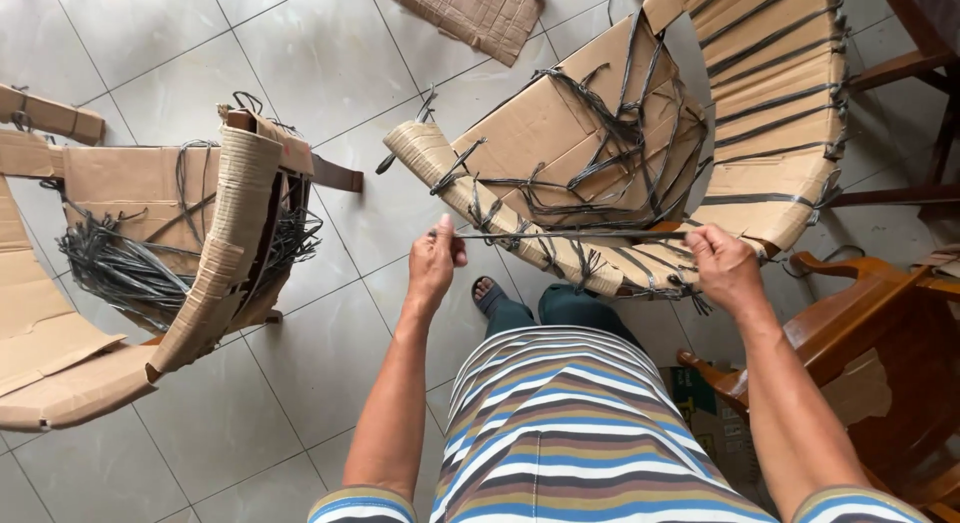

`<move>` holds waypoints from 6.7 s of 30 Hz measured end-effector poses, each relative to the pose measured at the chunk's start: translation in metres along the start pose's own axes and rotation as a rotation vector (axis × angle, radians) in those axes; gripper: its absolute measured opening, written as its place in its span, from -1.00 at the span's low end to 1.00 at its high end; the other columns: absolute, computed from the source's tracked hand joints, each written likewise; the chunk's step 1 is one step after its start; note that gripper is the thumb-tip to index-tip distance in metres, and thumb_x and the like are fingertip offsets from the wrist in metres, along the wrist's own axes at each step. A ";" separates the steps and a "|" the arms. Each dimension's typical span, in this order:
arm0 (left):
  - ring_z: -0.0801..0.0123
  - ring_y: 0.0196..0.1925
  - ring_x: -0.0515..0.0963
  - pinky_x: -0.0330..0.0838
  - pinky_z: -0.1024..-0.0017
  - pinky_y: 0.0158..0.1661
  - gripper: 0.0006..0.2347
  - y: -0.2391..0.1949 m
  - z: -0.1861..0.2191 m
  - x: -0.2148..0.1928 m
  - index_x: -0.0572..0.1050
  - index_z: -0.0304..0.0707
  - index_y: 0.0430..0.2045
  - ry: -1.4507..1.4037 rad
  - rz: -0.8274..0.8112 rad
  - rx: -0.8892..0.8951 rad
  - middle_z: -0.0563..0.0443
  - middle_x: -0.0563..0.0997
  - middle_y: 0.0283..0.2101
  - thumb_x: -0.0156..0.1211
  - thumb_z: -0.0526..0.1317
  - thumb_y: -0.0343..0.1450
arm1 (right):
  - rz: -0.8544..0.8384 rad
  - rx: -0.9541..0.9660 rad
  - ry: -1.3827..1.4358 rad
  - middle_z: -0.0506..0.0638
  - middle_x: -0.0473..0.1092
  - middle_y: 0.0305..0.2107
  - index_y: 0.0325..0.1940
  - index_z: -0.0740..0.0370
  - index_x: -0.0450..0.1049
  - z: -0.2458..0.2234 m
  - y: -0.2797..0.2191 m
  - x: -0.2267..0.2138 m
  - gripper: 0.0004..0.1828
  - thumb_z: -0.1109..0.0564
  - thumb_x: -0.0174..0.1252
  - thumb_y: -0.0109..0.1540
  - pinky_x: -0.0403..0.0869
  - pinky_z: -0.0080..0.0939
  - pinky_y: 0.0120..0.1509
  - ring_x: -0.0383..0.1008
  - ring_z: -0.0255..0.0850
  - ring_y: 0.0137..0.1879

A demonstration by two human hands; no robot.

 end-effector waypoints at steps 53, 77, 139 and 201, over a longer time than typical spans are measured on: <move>0.10 -0.22 0.70 0.58 0.16 -0.15 -0.74 0.072 -0.233 0.024 0.61 -0.22 -0.01 0.174 -0.054 -0.384 -0.16 0.70 -0.30 0.11 -0.11 0.54 | -0.749 -0.099 -0.341 0.11 0.58 -0.17 -0.08 -0.12 0.65 -0.103 0.216 0.291 -0.75 -0.13 0.12 0.30 0.49 0.25 0.16 0.53 0.21 0.11; 0.27 0.00 0.66 0.54 0.26 0.03 -0.84 0.104 -0.239 0.014 0.67 0.26 -0.40 0.350 0.002 -0.491 0.30 0.71 -0.24 0.14 0.06 0.43 | -1.000 -0.137 -0.331 0.19 0.58 -0.16 -0.05 0.00 0.65 -0.114 0.247 0.295 -0.68 -0.10 0.07 0.30 0.45 0.19 0.25 0.50 0.24 0.16; 0.54 -0.38 0.60 0.54 0.49 -0.22 -0.87 0.011 0.024 0.028 0.65 -0.17 -0.30 -0.186 0.294 0.215 0.07 0.68 -0.47 0.30 -0.14 0.49 | -0.682 -0.474 0.278 -0.05 0.39 -0.61 -0.21 0.19 0.57 -0.260 0.114 0.134 -0.90 0.17 0.17 0.35 0.41 -0.22 -0.27 0.39 -0.25 -0.40; 0.51 -0.66 0.57 0.46 0.57 -0.51 -0.72 0.041 0.000 0.025 0.63 -0.21 -0.54 -0.088 0.307 -0.042 0.01 0.60 -0.71 0.16 -0.08 0.52 | 0.093 -1.094 -0.222 -0.20 0.31 -0.57 0.15 -0.19 0.46 -0.227 0.064 0.185 -0.72 0.01 0.02 0.37 0.49 -0.29 -0.38 0.45 -0.25 -0.42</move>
Point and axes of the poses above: each hand's wrist, its own y-axis towards the middle knuckle, its own x-axis out of the palm, z = x × y, the point moved 1 cm from there along y, towards the middle knuckle
